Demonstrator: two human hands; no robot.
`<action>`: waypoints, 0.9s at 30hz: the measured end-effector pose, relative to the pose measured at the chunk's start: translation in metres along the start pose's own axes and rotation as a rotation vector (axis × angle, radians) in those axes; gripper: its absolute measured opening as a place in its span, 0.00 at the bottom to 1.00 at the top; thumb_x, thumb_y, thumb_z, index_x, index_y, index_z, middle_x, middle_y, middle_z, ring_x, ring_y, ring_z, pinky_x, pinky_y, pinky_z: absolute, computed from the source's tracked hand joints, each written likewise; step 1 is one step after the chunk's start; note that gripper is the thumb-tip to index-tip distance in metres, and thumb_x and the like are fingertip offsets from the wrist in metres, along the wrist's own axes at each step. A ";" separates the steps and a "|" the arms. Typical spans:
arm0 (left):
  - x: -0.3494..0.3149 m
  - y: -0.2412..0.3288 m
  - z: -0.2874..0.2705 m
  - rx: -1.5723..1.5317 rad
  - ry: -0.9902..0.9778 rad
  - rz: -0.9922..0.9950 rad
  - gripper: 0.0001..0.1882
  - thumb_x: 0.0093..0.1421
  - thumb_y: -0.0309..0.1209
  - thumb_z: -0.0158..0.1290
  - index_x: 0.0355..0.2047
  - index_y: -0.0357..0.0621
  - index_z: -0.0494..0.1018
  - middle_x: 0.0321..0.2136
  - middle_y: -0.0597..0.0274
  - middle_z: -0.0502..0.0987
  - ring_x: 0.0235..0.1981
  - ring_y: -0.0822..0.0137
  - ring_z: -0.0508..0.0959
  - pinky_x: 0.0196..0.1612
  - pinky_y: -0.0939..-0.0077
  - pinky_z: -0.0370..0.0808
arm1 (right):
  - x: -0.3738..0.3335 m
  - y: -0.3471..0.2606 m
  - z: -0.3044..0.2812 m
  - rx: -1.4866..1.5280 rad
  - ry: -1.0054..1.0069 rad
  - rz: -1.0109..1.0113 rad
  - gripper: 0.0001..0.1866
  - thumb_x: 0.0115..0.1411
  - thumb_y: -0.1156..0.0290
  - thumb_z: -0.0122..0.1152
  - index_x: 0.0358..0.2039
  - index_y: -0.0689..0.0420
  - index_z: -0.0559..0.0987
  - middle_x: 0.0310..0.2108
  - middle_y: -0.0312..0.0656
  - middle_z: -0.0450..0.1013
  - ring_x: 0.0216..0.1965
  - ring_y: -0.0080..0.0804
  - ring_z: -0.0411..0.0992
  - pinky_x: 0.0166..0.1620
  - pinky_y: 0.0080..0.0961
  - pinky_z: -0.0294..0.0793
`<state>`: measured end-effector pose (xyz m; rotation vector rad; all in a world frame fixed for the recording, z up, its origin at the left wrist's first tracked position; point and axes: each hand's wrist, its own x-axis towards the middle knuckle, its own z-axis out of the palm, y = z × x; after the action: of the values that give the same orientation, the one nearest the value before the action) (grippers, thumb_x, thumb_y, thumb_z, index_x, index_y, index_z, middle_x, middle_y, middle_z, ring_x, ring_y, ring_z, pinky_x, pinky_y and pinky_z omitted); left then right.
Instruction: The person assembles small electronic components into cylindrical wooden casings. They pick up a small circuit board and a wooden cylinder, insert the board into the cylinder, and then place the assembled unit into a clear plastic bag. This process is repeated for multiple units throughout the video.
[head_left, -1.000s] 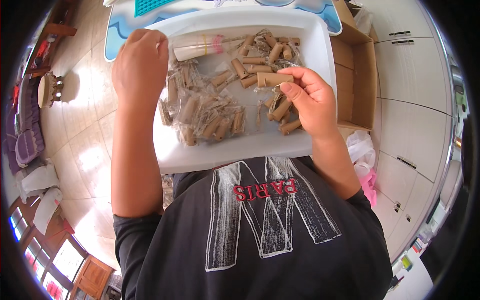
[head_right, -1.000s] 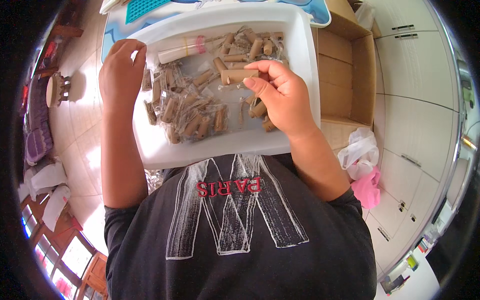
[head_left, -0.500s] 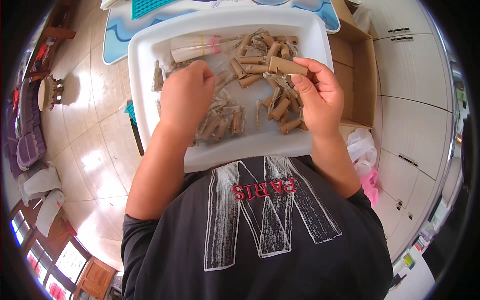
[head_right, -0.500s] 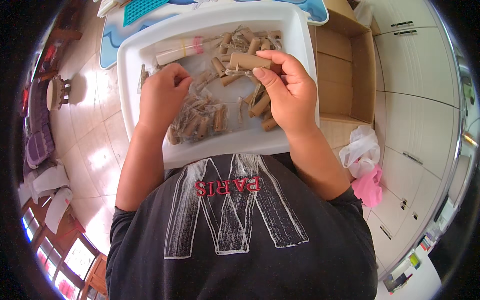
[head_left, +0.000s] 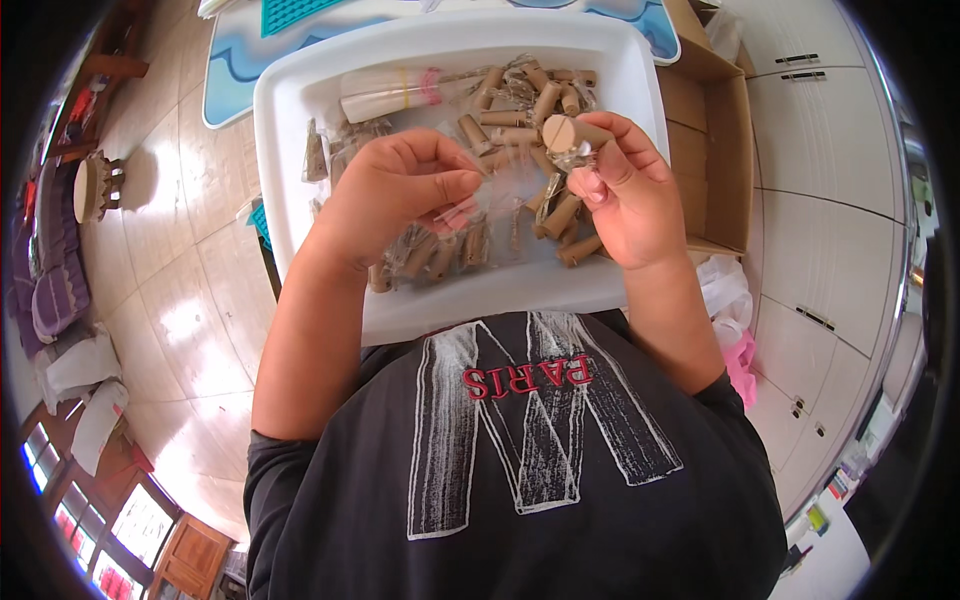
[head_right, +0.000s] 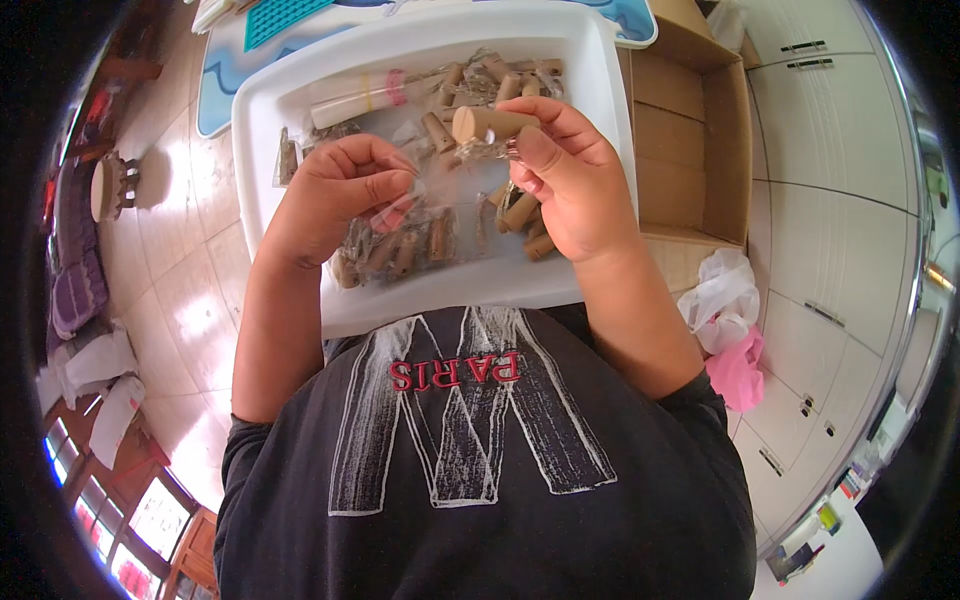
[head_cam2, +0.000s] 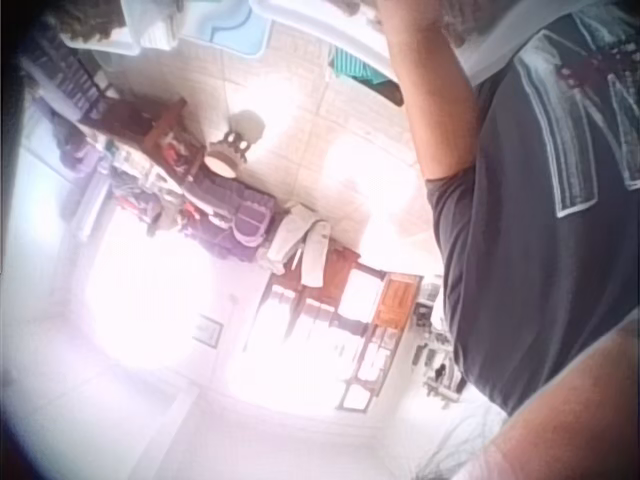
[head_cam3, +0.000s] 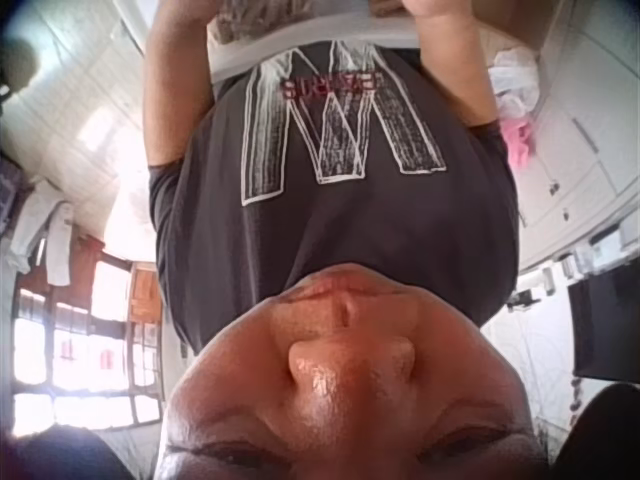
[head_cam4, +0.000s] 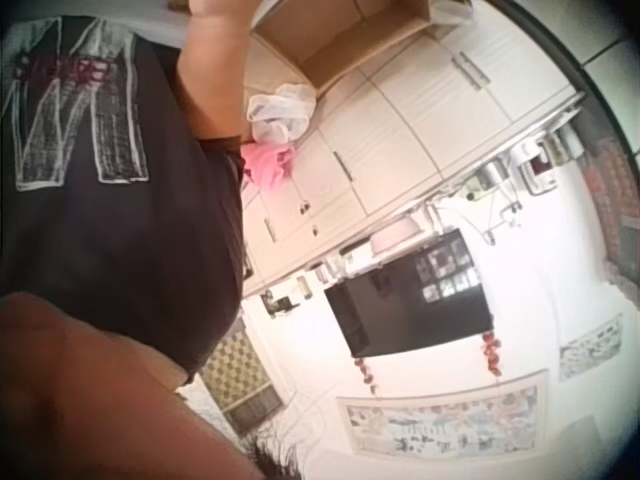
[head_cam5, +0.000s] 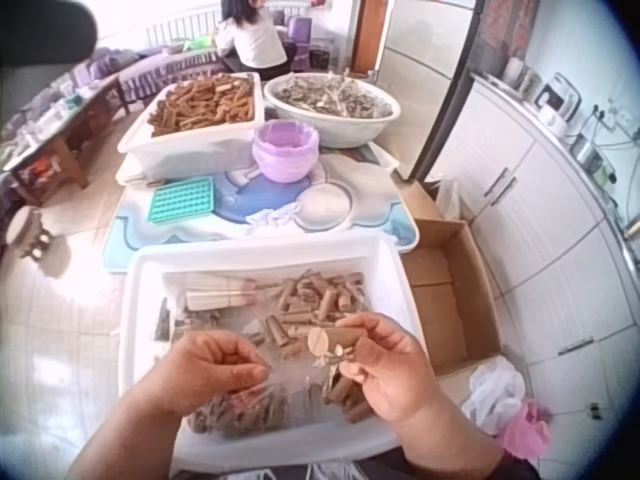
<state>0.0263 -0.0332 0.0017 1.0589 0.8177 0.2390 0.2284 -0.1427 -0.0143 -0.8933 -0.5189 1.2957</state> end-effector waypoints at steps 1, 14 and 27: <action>0.000 0.000 0.000 -0.005 -0.008 -0.009 0.05 0.55 0.27 0.55 0.28 0.39 0.71 0.20 0.65 0.74 0.19 0.76 0.72 0.24 0.84 0.70 | 0.000 0.001 0.001 0.058 0.012 0.018 0.15 0.58 0.71 0.57 0.45 0.61 0.73 0.27 0.30 0.69 0.24 0.15 0.61 0.30 0.14 0.63; 0.003 -0.001 0.008 0.086 -0.077 -0.065 0.05 0.56 0.27 0.54 0.30 0.38 0.71 0.22 0.65 0.75 0.20 0.78 0.73 0.24 0.87 0.69 | -0.002 0.002 0.004 -0.114 -0.139 0.082 0.14 0.56 0.72 0.59 0.43 0.61 0.74 0.29 0.33 0.71 0.27 0.15 0.63 0.31 0.13 0.64; 0.002 -0.005 0.002 0.151 0.117 -0.004 0.05 0.55 0.26 0.53 0.28 0.35 0.72 0.19 0.66 0.72 0.19 0.78 0.70 0.22 0.85 0.67 | -0.009 0.000 0.010 -0.305 -0.075 -0.014 0.14 0.56 0.76 0.58 0.43 0.60 0.73 0.29 0.32 0.70 0.29 0.14 0.66 0.33 0.12 0.67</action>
<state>0.0280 -0.0362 -0.0025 1.1934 0.9546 0.2399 0.2186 -0.1485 -0.0068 -1.0931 -0.7953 1.2603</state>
